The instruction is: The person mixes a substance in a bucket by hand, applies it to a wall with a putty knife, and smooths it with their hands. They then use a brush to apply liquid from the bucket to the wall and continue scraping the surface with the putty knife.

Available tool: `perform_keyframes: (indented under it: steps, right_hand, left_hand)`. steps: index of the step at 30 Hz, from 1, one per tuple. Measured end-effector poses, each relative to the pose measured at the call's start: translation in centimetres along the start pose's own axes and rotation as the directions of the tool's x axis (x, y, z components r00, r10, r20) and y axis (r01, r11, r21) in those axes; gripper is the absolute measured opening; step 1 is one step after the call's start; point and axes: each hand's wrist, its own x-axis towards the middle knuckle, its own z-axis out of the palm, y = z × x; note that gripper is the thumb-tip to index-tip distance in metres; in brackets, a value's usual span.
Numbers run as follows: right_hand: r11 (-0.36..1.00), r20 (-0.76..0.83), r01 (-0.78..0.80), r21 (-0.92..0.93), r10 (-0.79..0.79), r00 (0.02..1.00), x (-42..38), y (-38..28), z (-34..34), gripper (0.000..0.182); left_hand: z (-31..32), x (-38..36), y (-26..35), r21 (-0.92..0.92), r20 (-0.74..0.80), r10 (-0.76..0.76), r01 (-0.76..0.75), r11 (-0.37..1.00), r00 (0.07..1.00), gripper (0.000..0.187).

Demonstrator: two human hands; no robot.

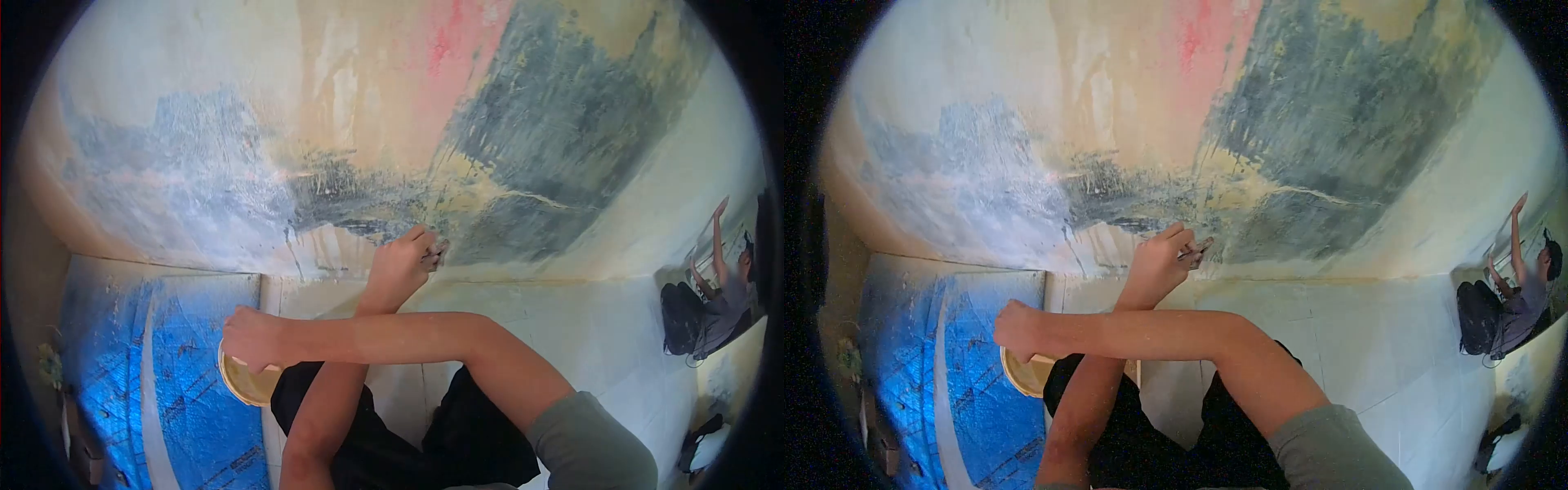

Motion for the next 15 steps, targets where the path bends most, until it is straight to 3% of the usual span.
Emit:
perform_keyframes:
  steps: [3,7,9,11,12,13,14,15]
  right_hand:
    - [0.994,-0.128,0.039,-0.097,-0.051,0.99,-0.1,-0.5,0.2,0.025]
    - [0.993,-0.142,-0.011,-0.12,-0.006,0.99,-0.3,-0.5,1.1,0.022]
    - [0.988,-0.14,0.045,-0.148,-0.066,0.988,-0.6,-1.3,0.6,0.019]
    - [0.998,-0.081,-0.007,-0.061,0.002,0.997,-0.4,-1.5,-0.8,0.014]
    - [0.999,-0.183,0.035,0.012,-0.032,0.983,-1.4,-0.9,-1.5,0.01]
    - [0.997,-0.143,0.061,0.044,-0.054,0.988,-2.2,-0.8,-3.5,0.008]
    - [0.997,-0.162,0.026,0.071,-0.014,0.987,-2.4,-0.7,-3.9,0.012]
    - [0.996,-0.079,0.079,0.028,-0.077,0.994,-2.9,-0.4,-5.6,0.016]
  left_hand:
    - [0.2,-0.3,-0.7,0.056,0.037,-0.026,0.024,0.998,0.999,0.016]
    - [0.4,-0.2,0.5,0.112,0.092,-0.026,0.015,0.994,0.995,0.013]
    - [1.3,-0.6,0.3,0.156,0.105,0.063,-0.079,0.985,0.992,0.011]
    - [2.0,-0.3,1.5,0.137,0.103,0.094,-0.107,0.985,0.99,0.011]
    - [2.1,-0.4,1.7,0.107,0.117,0.124,-0.137,0.985,0.985,0.014]
    - [2.8,-0.3,1.8,0.182,0.12,0.103,-0.124,0.975,0.987,0.011]
    - [3.2,-0.4,1.2,0.176,0.122,0.152,-0.172,0.969,0.981,0.009]
    - [2.9,-0.7,1.4,0.23,0.165,0.104,-0.141,0.963,0.981,0.009]
